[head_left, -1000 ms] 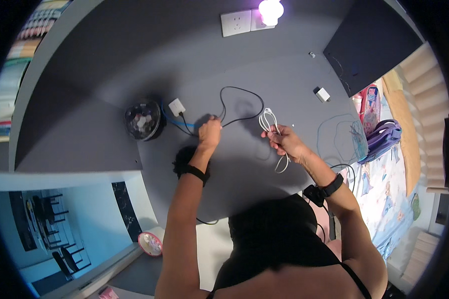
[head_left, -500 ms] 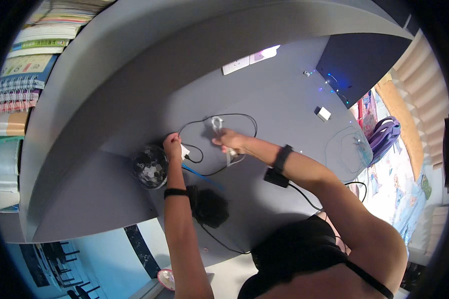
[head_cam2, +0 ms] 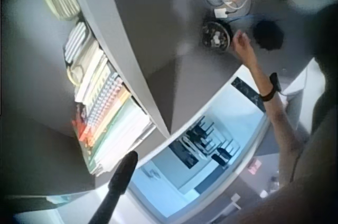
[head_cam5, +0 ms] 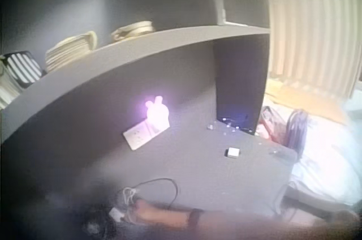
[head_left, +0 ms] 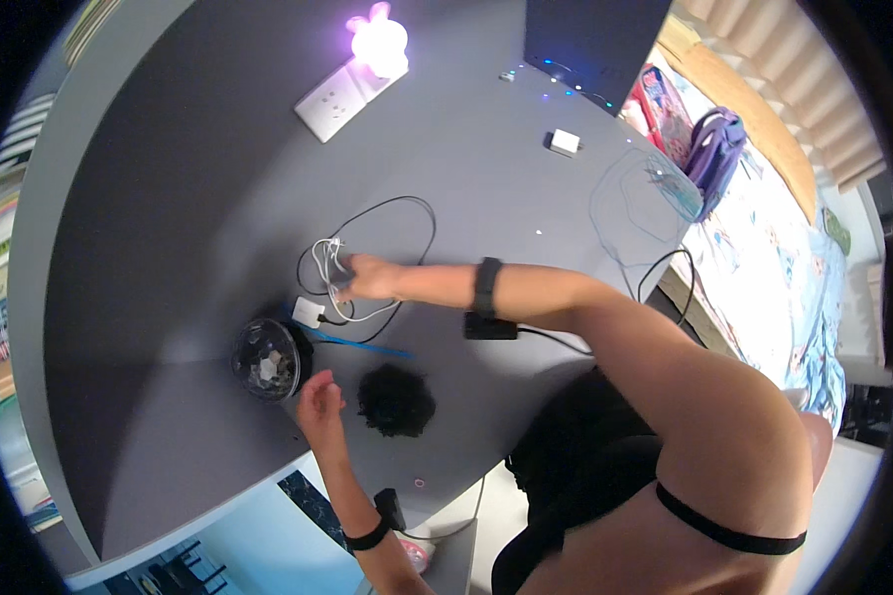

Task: The person organizes various items on a desk, connects a disco light to a power adapter, and puts a book and a pencil container into a backpack on a bed.

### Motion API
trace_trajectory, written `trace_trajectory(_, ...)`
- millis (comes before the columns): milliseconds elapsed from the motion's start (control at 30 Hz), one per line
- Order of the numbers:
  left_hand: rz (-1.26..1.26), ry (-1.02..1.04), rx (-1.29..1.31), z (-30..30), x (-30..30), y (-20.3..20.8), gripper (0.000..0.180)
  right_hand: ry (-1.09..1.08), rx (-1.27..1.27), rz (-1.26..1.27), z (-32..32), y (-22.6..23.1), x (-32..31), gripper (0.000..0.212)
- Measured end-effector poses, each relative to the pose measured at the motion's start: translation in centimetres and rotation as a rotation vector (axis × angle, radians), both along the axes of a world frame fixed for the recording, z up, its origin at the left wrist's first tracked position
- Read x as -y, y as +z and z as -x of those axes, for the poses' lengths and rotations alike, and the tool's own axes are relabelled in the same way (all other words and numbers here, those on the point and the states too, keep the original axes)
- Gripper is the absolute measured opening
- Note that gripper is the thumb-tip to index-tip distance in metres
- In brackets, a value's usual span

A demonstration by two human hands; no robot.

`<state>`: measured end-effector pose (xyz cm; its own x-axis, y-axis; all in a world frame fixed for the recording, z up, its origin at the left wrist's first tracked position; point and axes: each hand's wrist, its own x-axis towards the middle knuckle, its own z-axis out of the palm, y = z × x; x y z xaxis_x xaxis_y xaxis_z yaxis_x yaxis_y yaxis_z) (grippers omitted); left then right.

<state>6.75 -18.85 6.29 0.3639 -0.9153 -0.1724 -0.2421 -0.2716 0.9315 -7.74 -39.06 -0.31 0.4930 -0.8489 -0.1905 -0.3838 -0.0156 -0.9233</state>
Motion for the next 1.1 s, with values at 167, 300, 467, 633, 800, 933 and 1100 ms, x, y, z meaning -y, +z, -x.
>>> trace_trajectory(167, -0.019, -0.100, -0.113, 4.8, -2.4, 2.0, 0.022, -0.109, 0.038, 0.119, 16.4, 2.4, -2.3, 0.040)
trace_trajectory(300, -0.062, -0.177, -0.128, 9.7, -2.5, 2.8, 0.022, -0.385, -0.400, 0.548, 29.6, -0.7, 2.5, 0.045)
trace_trajectory(467, -0.113, -0.323, -0.186, 15.1, -1.8, 2.9, 0.022, -0.554, -0.793, 0.604, 35.7, -3.1, 7.9, 0.074)
trace_trajectory(633, -0.124, -0.420, -0.234, 19.3, -0.6, 1.2, 0.025, -0.365, -0.870, 0.527, 39.1, -7.6, 10.4, 0.067)
trace_trajectory(800, -0.155, -0.273, -0.412, 23.5, 1.7, -2.2, 0.041, 0.038, -0.326, 0.525, 31.1, -2.1, 4.6, 0.054)
trace_trajectory(933, -0.119, 0.062, -0.634, 25.0, 5.9, -3.1, 0.045, 0.347, -0.171, 0.504, 25.2, 3.0, -2.4, 0.051)
trace_trajectory(1100, -0.061, 0.176, -0.739, 22.6, 8.4, -7.1, 0.038, 0.457, 0.015, 0.546, 22.4, 4.1, -3.8, 0.053)
